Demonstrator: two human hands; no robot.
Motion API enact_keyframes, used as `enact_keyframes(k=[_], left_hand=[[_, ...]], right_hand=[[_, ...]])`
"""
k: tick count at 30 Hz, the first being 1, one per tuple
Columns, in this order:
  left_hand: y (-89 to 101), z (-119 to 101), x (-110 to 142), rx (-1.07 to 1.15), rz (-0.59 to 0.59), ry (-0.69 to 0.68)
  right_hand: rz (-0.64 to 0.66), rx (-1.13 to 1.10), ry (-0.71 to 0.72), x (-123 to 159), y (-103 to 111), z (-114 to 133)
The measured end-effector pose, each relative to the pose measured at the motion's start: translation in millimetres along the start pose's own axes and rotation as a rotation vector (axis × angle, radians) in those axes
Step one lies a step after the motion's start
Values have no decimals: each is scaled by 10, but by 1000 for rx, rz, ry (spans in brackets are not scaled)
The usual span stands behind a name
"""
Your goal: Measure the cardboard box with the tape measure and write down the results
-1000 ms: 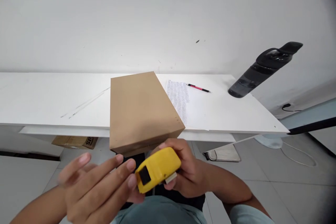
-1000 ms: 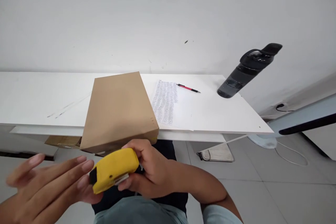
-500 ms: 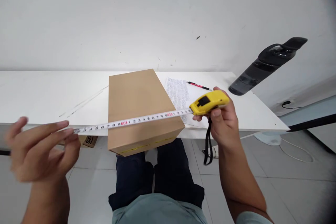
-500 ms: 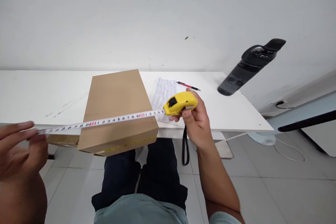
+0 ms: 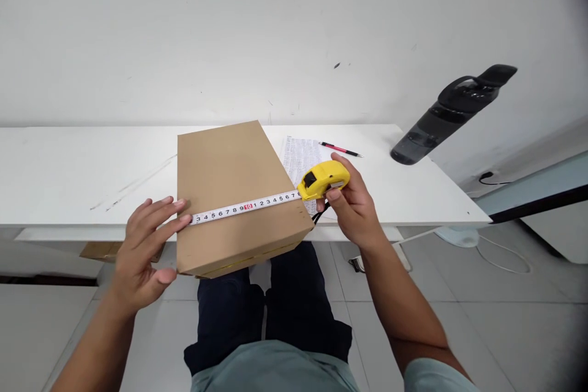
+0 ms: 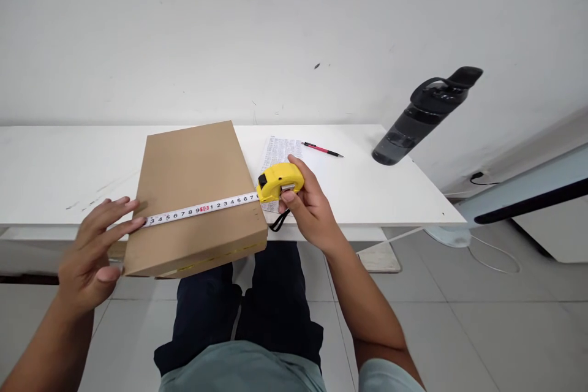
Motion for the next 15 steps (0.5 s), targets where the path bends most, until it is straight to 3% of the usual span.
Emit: enact_keyframes(k=[5, 9, 12, 15], left_hand=[[-77, -68, 27, -35, 5, 15], [-62, 1, -20, -45, -106, 107], [-64, 325, -158, -20, -200, 250], [-48, 848, -380, 118, -249, 405]], right_hand=[[-2, 29, 4, -44, 19, -30], [15, 4, 13, -186, -27, -44], [29, -6, 22, -445, -127, -89], [43, -66, 43, -798, -264, -159]])
Point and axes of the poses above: each hand's wrist, its own x-axis away from the middle knuckle, its own y-axis out of the back of the hand, z = x × y, the point moved 7 cm from there along -x, towards the middle knuckle, and after that the axes turned 6 degrees about z, right-handed, at the moved point
